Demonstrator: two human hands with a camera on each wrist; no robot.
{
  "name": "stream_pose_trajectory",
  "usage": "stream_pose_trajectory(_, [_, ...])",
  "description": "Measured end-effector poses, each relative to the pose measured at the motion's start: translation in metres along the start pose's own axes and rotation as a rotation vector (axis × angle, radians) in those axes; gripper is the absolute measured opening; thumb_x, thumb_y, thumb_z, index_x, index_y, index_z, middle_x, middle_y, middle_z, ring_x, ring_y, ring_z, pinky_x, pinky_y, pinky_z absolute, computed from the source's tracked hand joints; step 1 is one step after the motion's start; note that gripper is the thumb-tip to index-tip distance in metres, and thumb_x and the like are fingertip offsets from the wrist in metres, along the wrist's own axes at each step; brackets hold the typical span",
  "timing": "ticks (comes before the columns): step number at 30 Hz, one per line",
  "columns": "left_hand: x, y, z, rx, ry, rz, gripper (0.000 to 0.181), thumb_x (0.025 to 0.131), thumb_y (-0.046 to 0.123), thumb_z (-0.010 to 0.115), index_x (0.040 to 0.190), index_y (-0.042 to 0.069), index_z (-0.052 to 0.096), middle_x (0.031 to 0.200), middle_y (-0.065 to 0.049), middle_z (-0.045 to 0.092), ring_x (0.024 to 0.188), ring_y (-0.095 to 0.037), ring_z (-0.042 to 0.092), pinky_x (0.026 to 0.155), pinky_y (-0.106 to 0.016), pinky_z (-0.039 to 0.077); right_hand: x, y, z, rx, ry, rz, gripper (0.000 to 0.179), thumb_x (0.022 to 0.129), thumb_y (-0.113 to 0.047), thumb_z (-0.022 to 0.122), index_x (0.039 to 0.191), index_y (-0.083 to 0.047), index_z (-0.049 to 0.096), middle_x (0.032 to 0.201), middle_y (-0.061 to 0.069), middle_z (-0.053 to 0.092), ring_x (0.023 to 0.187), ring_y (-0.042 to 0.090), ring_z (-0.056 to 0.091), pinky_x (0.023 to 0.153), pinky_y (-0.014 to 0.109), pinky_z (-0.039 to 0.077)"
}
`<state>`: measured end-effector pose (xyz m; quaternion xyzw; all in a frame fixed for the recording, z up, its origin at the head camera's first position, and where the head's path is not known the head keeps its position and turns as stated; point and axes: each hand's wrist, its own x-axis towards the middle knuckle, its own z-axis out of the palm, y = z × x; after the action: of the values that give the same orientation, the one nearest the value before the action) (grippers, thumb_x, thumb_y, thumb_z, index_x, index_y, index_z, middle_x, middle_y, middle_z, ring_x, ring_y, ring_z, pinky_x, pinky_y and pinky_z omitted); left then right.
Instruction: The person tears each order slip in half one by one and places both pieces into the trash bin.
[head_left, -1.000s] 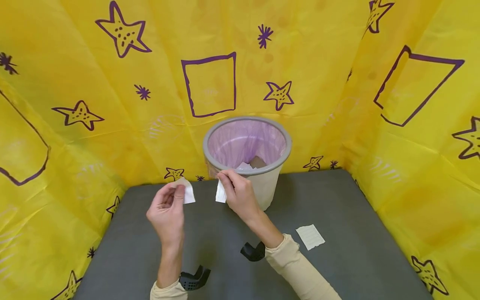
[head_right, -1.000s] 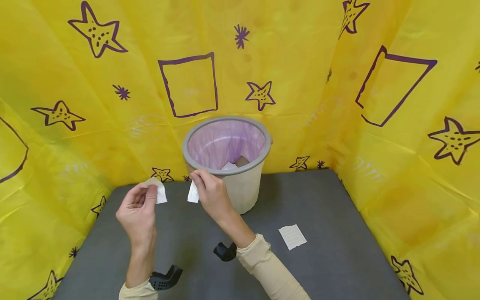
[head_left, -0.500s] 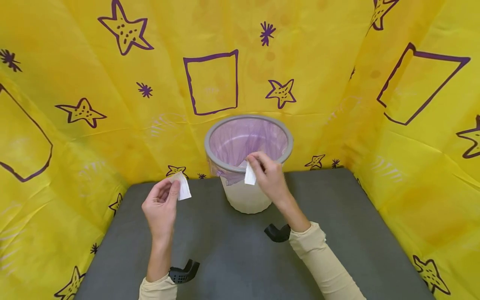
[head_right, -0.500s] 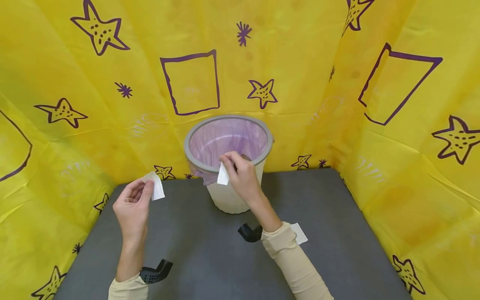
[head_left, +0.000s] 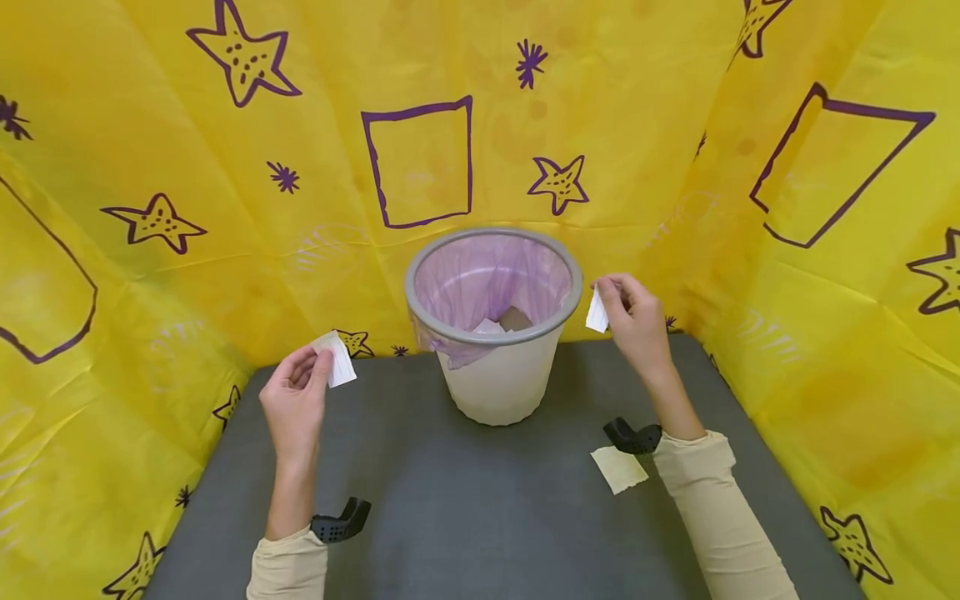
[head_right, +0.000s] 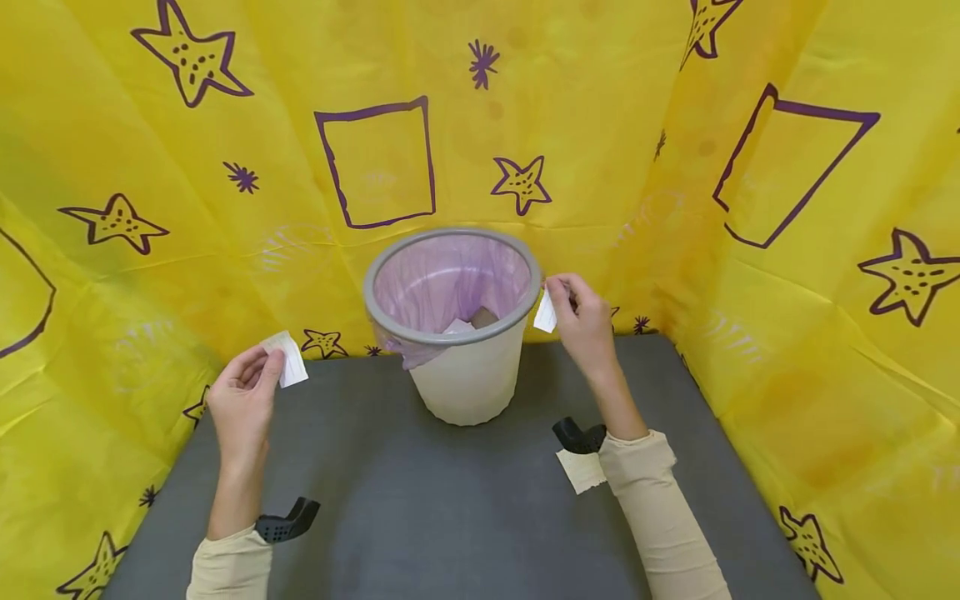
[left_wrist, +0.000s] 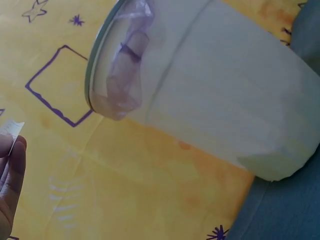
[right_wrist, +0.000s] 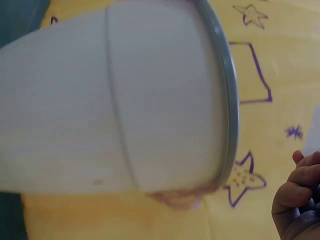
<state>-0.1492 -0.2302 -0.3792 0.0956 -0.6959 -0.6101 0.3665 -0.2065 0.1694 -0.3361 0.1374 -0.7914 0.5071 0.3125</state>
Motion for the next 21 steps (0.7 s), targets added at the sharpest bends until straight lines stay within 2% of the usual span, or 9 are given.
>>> stream_pose_trajectory(2, [0.01, -0.002, 0.0, 0.022, -0.009, -0.006, 0.032, 0.084, 0.014, 0.075, 0.108, -0.006, 0.069, 0.08, 0.017, 0.067, 0.074, -0.001, 0.062, 0.069, -0.007, 0.05, 0.005, 0.0, -0.008, -0.012, -0.013, 0.03, 0.022, 0.098, -0.007, 0.054, 0.099, 0.011, 0.066, 0.071, 0.016, 0.061, 0.05, -0.002, 0.04, 0.046, 0.012, 0.034])
stream_pose_trajectory(5, [0.028, 0.002, 0.003, 0.025, -0.025, -0.003, 0.032, 0.084, 0.014, 0.075, 0.109, -0.006, 0.069, 0.079, 0.017, 0.066, 0.073, -0.001, 0.061, 0.067, -0.007, 0.049, 0.015, 0.0, -0.018, -0.021, -0.048, 0.062, 0.024, 0.099, -0.006, 0.051, 0.102, 0.014, 0.064, 0.066, 0.003, 0.058, 0.049, -0.001, 0.041, 0.045, 0.013, 0.036])
stream_pose_trajectory(8, [0.047, 0.015, 0.01, 0.006, -0.061, 0.006, 0.033, 0.084, 0.014, 0.075, 0.11, -0.005, 0.069, 0.08, 0.015, 0.066, 0.074, -0.002, 0.061, 0.067, -0.008, 0.049, 0.029, 0.011, -0.022, -0.024, -0.061, 0.089, 0.028, 0.1, -0.013, 0.051, 0.104, 0.011, 0.065, 0.062, -0.013, 0.053, 0.047, 0.0, 0.041, 0.044, 0.013, 0.036])
stream_pose_trajectory(11, [0.062, 0.031, 0.021, -0.007, -0.106, 0.023, 0.033, 0.084, 0.016, 0.075, 0.112, -0.002, 0.069, 0.082, 0.013, 0.067, 0.076, -0.004, 0.061, 0.069, -0.009, 0.05, 0.041, 0.022, -0.022, -0.049, -0.063, 0.103, 0.033, 0.101, -0.022, 0.052, 0.106, 0.006, 0.067, 0.06, -0.018, 0.051, 0.046, 0.002, 0.042, 0.044, 0.015, 0.038])
stream_pose_trajectory(16, [0.073, 0.054, 0.044, -0.034, -0.178, 0.049, 0.034, 0.085, 0.016, 0.074, 0.114, 0.0, 0.068, 0.086, 0.009, 0.068, 0.078, -0.006, 0.063, 0.071, -0.011, 0.051, 0.056, 0.02, -0.014, -0.092, -0.099, 0.09, 0.034, 0.1, -0.028, 0.053, 0.106, 0.002, 0.068, 0.063, -0.006, 0.053, 0.049, 0.007, 0.044, 0.045, 0.017, 0.038])
stream_pose_trajectory(18, [0.072, 0.061, 0.056, -0.033, -0.218, 0.057, 0.035, 0.086, 0.016, 0.073, 0.117, 0.001, 0.066, 0.09, 0.006, 0.068, 0.08, -0.005, 0.064, 0.072, -0.012, 0.051, 0.06, 0.015, -0.007, -0.086, -0.132, 0.068, 0.034, 0.1, -0.028, 0.052, 0.106, 0.002, 0.068, 0.066, 0.0, 0.055, 0.051, 0.007, 0.044, 0.046, 0.017, 0.038])
stream_pose_trajectory(21, [0.066, 0.067, 0.08, -0.035, -0.29, 0.08, 0.036, 0.088, 0.014, 0.071, 0.119, -0.002, 0.063, 0.098, -0.007, 0.069, 0.081, -0.005, 0.064, 0.072, -0.012, 0.052, 0.066, 0.006, 0.009, -0.063, -0.18, 0.019, 0.032, 0.1, -0.025, 0.052, 0.104, 0.002, 0.067, 0.069, 0.006, 0.055, 0.053, 0.007, 0.044, 0.048, 0.017, 0.037])
